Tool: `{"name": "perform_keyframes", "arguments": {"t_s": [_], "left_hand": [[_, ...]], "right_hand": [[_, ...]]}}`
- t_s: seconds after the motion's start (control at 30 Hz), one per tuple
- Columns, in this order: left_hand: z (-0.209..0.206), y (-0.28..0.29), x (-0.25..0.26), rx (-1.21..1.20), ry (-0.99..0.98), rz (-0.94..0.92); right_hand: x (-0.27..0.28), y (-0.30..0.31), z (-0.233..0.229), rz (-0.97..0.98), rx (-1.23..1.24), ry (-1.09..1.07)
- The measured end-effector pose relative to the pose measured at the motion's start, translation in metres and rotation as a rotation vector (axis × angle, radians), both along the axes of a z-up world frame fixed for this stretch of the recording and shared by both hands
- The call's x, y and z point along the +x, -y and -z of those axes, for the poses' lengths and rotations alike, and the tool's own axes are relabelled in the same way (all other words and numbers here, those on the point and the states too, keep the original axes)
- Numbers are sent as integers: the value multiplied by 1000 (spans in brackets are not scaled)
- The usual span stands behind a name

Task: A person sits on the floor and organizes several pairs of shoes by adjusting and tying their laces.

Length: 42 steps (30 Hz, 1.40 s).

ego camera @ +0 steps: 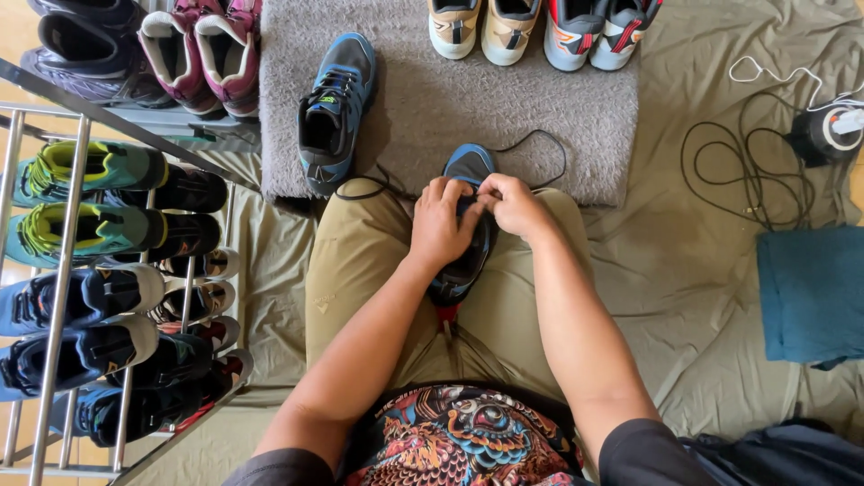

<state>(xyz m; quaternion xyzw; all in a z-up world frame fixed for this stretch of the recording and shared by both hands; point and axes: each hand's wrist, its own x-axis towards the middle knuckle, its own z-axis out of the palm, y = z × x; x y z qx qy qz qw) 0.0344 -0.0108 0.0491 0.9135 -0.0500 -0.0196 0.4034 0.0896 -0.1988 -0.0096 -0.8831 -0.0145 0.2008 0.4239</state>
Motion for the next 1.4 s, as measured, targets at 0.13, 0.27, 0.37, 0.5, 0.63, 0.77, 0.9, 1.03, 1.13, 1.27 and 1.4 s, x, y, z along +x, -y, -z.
{"name": "perform_keyframes", "arguments": {"t_s": [0.13,0.27,0.37,0.5,0.63,0.77,0.9,1.03,1.13,1.27,1.4], "left_hand": [[10,2,-10,-62,-144,-10],[15,3,-13,-89,-131,12],[24,3,-12,-147,-128,33],[34,-1,-12,-266,-177,6],[6,-5,-21,-337,-209,1],[-6,-6,-29,-335,-215,-7],[-9,-9,-30,-333,-228,-18],[12,-13,-24,-352,-241,-67],[29,-13,-19,-347,-252,-94],[33,-10,-6,3,-159,-7],[35,-10,18,354,-53,132]], "right_hand": [[-4,3,5,65,-13,19],[7,9,13,271,288,-97],[9,11,6,288,454,-176],[2,4,-5,230,432,-159],[0,0,-2,241,366,-120],[-1,2,-7,299,555,-234],[-2,-3,-13,282,565,-259],[-10,-8,-21,216,438,-198],[-14,-8,-11,202,409,-147],[-17,-6,-18,169,185,82],[-25,-7,-21,71,-126,122]]}}
